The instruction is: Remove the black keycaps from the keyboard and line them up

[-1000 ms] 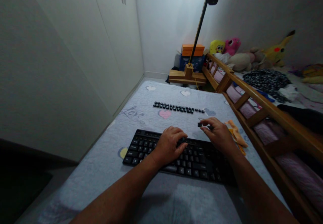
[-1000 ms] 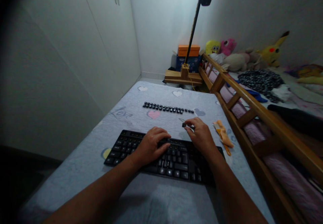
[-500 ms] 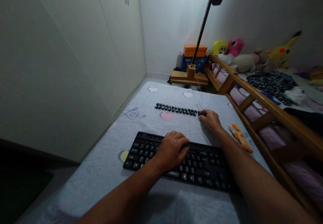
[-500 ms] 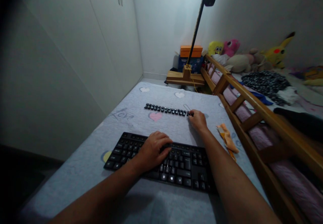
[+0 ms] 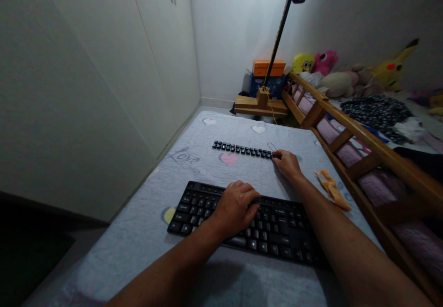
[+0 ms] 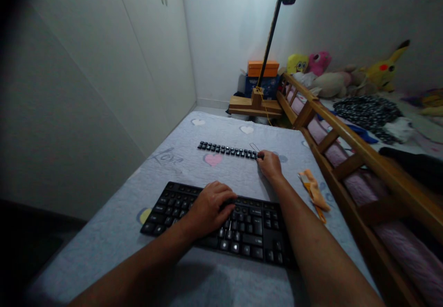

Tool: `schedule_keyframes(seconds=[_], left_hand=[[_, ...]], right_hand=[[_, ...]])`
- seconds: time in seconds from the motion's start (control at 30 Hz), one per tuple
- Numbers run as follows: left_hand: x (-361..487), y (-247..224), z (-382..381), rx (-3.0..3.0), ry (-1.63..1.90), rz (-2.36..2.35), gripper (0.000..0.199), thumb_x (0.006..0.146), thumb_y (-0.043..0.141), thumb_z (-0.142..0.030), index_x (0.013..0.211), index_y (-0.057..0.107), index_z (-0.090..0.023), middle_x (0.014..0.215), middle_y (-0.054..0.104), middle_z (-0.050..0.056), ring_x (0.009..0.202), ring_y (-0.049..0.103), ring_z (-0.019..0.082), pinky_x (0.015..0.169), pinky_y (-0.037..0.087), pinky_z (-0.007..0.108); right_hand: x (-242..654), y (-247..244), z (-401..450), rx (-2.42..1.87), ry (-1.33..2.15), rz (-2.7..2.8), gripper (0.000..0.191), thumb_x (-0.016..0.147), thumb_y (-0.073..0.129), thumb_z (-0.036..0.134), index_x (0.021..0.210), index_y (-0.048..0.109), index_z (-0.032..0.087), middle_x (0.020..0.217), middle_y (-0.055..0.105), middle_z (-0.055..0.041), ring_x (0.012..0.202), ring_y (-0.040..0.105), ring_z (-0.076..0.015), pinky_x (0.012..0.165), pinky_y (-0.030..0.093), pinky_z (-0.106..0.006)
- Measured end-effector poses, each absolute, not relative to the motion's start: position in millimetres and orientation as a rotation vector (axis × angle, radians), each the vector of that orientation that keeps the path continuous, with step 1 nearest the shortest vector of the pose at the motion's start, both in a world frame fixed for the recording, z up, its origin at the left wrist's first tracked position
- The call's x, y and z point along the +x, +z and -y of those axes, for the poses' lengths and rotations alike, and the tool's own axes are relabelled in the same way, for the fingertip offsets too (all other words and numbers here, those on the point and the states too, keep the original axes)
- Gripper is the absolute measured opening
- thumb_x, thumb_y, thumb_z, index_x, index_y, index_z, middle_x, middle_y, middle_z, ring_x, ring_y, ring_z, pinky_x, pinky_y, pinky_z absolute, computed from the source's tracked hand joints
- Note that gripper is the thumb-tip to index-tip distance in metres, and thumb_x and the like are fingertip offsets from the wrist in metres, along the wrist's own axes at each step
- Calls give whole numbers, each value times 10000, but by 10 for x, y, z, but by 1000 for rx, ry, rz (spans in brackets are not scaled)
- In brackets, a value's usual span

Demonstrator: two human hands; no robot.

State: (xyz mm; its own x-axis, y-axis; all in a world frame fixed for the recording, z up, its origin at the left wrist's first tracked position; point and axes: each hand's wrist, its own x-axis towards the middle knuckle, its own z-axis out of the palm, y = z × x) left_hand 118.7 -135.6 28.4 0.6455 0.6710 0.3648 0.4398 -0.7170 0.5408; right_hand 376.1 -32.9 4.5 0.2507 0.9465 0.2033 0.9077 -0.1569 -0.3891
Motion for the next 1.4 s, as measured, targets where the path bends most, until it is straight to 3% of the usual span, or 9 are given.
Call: schedule_keyframes(seconds=[1.4], left_hand=[[1183, 288, 1361, 2471, 742, -885, 150, 833, 595, -193, 970, 657, -189, 940, 661, 48, 937, 547, 216, 866, 421, 379]], right_hand=[[3787, 29, 345, -2112, -10, 1847, 256, 784, 576, 182, 975, 744, 214, 991, 734, -71, 922, 657, -201, 845, 462, -270]])
